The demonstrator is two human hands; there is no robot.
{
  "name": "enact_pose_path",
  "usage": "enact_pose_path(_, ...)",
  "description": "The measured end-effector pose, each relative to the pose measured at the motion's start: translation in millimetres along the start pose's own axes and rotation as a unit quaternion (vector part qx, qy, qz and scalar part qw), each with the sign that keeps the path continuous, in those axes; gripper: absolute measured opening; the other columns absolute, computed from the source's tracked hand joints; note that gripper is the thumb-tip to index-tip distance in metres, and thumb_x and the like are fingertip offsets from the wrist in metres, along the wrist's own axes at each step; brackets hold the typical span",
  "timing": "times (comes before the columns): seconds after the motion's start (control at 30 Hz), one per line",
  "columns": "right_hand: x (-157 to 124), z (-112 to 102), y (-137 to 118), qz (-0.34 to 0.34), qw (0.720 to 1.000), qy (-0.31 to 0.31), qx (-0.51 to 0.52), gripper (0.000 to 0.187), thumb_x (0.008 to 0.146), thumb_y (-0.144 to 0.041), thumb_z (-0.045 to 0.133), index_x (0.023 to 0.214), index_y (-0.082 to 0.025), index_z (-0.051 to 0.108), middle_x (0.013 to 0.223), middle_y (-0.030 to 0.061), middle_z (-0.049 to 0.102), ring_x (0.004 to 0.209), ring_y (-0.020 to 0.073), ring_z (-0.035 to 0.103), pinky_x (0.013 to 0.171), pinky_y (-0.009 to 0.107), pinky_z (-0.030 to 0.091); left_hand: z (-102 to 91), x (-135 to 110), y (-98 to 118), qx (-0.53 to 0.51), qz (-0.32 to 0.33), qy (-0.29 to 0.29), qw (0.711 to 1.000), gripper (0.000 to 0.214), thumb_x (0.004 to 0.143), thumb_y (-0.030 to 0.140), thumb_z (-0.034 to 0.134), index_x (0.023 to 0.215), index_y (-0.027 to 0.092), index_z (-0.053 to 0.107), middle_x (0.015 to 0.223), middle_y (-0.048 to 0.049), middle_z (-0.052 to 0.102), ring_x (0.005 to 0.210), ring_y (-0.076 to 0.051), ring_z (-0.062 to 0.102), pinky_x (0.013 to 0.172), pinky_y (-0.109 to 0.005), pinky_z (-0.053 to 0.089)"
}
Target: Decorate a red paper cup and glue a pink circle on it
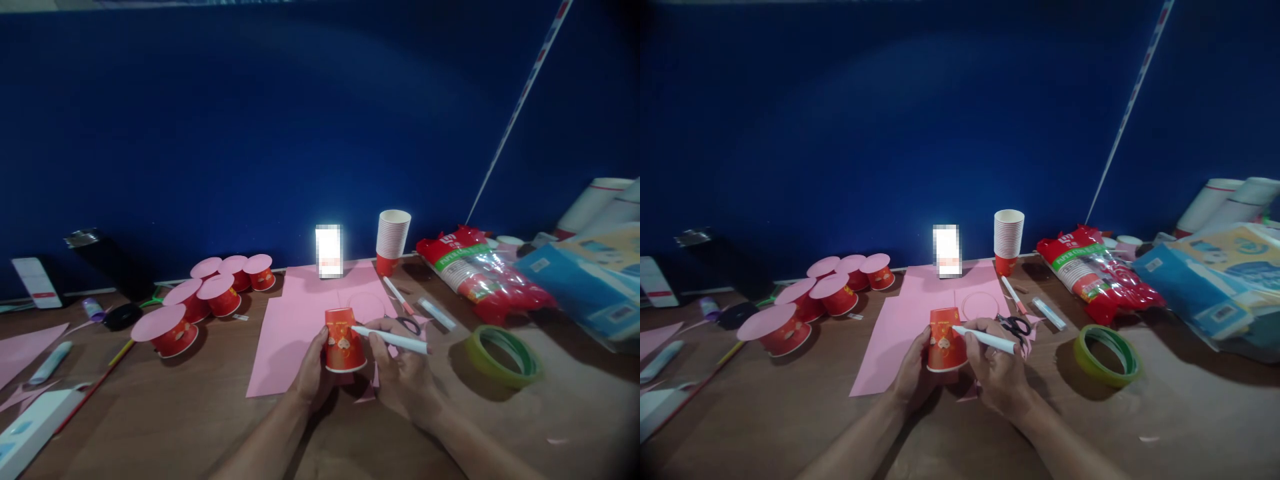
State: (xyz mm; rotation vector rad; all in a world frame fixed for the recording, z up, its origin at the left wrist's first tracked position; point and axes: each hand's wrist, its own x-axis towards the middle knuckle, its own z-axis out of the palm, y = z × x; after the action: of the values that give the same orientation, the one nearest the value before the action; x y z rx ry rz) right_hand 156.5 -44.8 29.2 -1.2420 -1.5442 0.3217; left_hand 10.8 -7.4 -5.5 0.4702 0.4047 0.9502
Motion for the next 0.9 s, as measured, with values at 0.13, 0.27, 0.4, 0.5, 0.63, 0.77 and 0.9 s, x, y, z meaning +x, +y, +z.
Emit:
enact_pose_path(0.13,-2.0,1.7,3.8,0.011,1.0,0.009,0.002,0.015,0.09,-0.026,0.05,0.086,-0.019,0.063,0.077,0.0033,0.067,0.072,0.0173,0.063,0.066,0.028,0.052,-1.0,0.8,-0.8,-0.003,-0.005,0.011,1.0,0.044,0.091,0.041,0.047,0.112,0.007,0.064,0.106,-0.0141,0.071,0.107,-0.028,0.062,0.1,-0.04,0.041)
enact_pose_path(0.27,-5.7,4.5,8.7,0.041,0.998,0.02,0.046,0.011,0.089,-0.027,0.053,0.088,-0.02,0.062,0.077,0.0023,0.066,0.069,0.0165,0.063,0.06,0.026,0.052,0.7,0.3,-0.1,0.006,-0.004,0.017,1.0,0.045,0.089,0.043,0.051,0.112,0.007,0.064,0.105,-0.014,0.071,0.107,-0.029,0.063,0.099,-0.04,0.042)
enact_pose_path(0.4,-7.1,5.4,9.3,0.038,0.996,0.032,0.076,0.01,0.089,-0.027,0.054,0.09,-0.021,0.061,0.084,0.0038,0.068,0.072,0.0169,0.065,0.062,0.026,0.054,2.0,0.0,0.4,0.019,0.001,0.03,0.999,0.04,0.087,0.043,0.053,0.105,0.009,0.067,0.103,-0.0125,0.072,0.107,-0.029,0.062,0.099,-0.038,0.042)
enact_pose_path(0.5,-6.9,5.0,8.3,0.037,0.997,0.014,0.07,0.01,0.088,-0.027,0.054,0.09,-0.021,0.062,0.085,0.0041,0.069,0.073,0.017,0.065,0.063,0.026,0.055,2.0,0.2,-0.1,0.013,0.004,0.02,1.0,0.04,0.089,0.041,0.05,0.106,0.009,0.066,0.104,-0.0127,0.071,0.108,-0.028,0.062,0.099,-0.038,0.041)
enact_pose_path(0.63,-6.6,4.8,7.1,0.04,0.998,0.013,0.056,0.011,0.088,-0.027,0.055,0.087,-0.02,0.064,0.091,0.006,0.069,0.075,0.0173,0.065,0.066,0.028,0.055,3.6,-0.3,0.2,0.005,-0.004,0.015,1.0,0.043,0.09,0.041,0.048,0.108,0.006,0.065,0.105,-0.0147,0.071,0.106,-0.029,0.062,0.1,-0.04,0.041)
enact_pose_path(0.77,-4.9,3.2,3.8,0.038,0.998,0.004,0.054,0.012,0.088,-0.026,0.053,0.09,-0.02,0.063,0.082,0.004,0.069,0.07,0.0165,0.064,0.064,0.026,0.054,4.4,-1.0,0.7,0.011,-0.009,0.017,1.0,0.042,0.091,0.04,0.047,0.109,0.006,0.065,0.104,-0.0141,0.071,0.106,-0.028,0.063,0.1,-0.039,0.041)
enact_pose_path(0.9,-3.6,1.8,2.0,0.023,0.999,-0.001,0.039,0.012,0.09,-0.025,0.051,0.09,-0.02,0.062,0.081,0.003,0.067,0.072,0.0161,0.065,0.066,0.026,0.053,2.6,-0.6,0.3,0.008,-0.001,0.006,1.0,0.043,0.091,0.04,0.048,0.11,0.006,0.064,0.104,-0.0144,0.071,0.105,-0.028,0.063,0.1,-0.039,0.04)
